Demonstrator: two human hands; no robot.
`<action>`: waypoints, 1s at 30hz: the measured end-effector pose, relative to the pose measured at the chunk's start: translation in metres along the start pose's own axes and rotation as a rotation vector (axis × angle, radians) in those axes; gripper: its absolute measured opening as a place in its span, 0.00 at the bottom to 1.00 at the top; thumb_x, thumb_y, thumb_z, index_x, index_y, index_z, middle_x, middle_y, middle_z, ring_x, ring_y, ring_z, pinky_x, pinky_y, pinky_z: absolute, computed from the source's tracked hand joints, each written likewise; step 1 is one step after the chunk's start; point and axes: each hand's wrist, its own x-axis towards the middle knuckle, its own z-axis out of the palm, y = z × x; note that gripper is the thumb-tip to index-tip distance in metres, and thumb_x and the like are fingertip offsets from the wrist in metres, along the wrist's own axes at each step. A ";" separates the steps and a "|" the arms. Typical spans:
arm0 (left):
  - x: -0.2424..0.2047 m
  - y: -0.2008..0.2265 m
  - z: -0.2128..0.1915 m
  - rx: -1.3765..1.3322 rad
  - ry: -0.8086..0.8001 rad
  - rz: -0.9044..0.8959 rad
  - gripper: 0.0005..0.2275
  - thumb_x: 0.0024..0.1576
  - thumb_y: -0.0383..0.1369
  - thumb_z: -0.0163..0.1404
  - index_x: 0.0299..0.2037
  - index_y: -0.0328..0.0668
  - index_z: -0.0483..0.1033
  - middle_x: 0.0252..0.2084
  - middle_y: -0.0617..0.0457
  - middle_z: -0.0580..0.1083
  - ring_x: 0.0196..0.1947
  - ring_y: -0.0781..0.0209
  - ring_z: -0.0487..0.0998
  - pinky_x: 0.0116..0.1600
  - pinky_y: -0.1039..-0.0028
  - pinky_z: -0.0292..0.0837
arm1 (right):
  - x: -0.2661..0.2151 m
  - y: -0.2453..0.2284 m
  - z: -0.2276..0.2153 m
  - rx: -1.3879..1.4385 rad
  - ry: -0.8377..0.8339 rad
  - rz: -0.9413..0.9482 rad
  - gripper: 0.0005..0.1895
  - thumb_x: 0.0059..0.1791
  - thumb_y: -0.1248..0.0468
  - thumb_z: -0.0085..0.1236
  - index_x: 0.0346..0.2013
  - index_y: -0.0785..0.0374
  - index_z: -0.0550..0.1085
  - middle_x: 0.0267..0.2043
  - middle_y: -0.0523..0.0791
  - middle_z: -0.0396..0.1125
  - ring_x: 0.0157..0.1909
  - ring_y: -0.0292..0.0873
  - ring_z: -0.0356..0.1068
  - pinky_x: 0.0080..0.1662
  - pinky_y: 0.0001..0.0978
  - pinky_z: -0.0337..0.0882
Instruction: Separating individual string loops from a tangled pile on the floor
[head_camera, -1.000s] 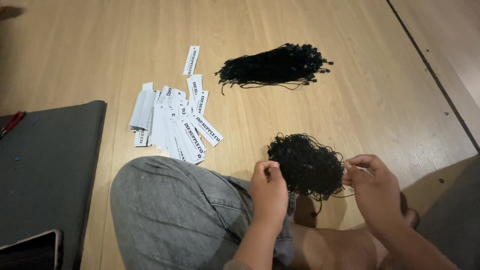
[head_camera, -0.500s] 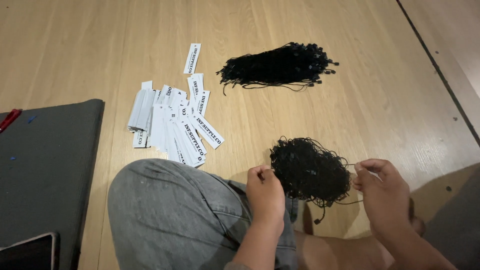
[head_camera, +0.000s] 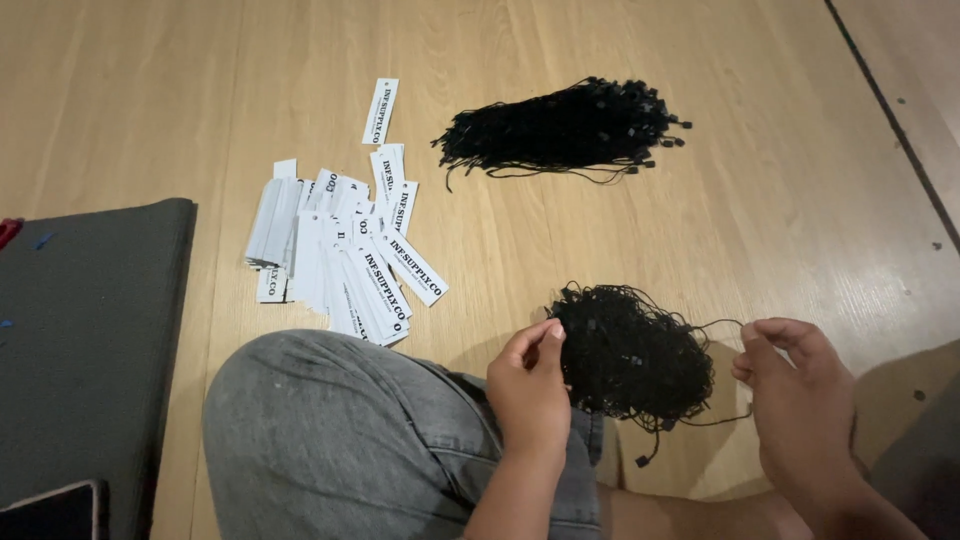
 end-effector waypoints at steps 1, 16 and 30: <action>0.002 -0.001 -0.001 -0.001 0.003 -0.003 0.11 0.59 0.35 0.55 0.48 0.45 0.87 0.49 0.55 0.85 0.27 0.66 0.78 0.27 0.75 0.74 | -0.001 -0.002 0.001 -0.003 -0.003 0.001 0.03 0.58 0.66 0.56 0.46 0.63 0.72 0.41 0.47 0.68 0.38 0.40 0.67 0.46 0.30 0.74; -0.002 0.012 -0.005 0.332 -0.421 0.401 0.17 0.60 0.34 0.49 0.61 0.54 0.76 0.56 0.59 0.80 0.33 0.71 0.76 0.39 0.78 0.75 | -0.032 -0.040 0.032 -0.464 -0.246 -0.152 0.08 0.48 0.59 0.64 0.40 0.56 0.76 0.39 0.39 0.80 0.41 0.36 0.79 0.45 0.30 0.72; 0.012 -0.001 -0.004 0.385 -0.419 0.538 0.13 0.65 0.36 0.41 0.46 0.46 0.81 0.38 0.55 0.83 0.40 0.64 0.83 0.45 0.75 0.77 | -0.033 -0.067 0.050 -0.198 -0.275 -0.007 0.09 0.48 0.71 0.63 0.41 0.64 0.74 0.40 0.47 0.78 0.44 0.40 0.76 0.50 0.27 0.73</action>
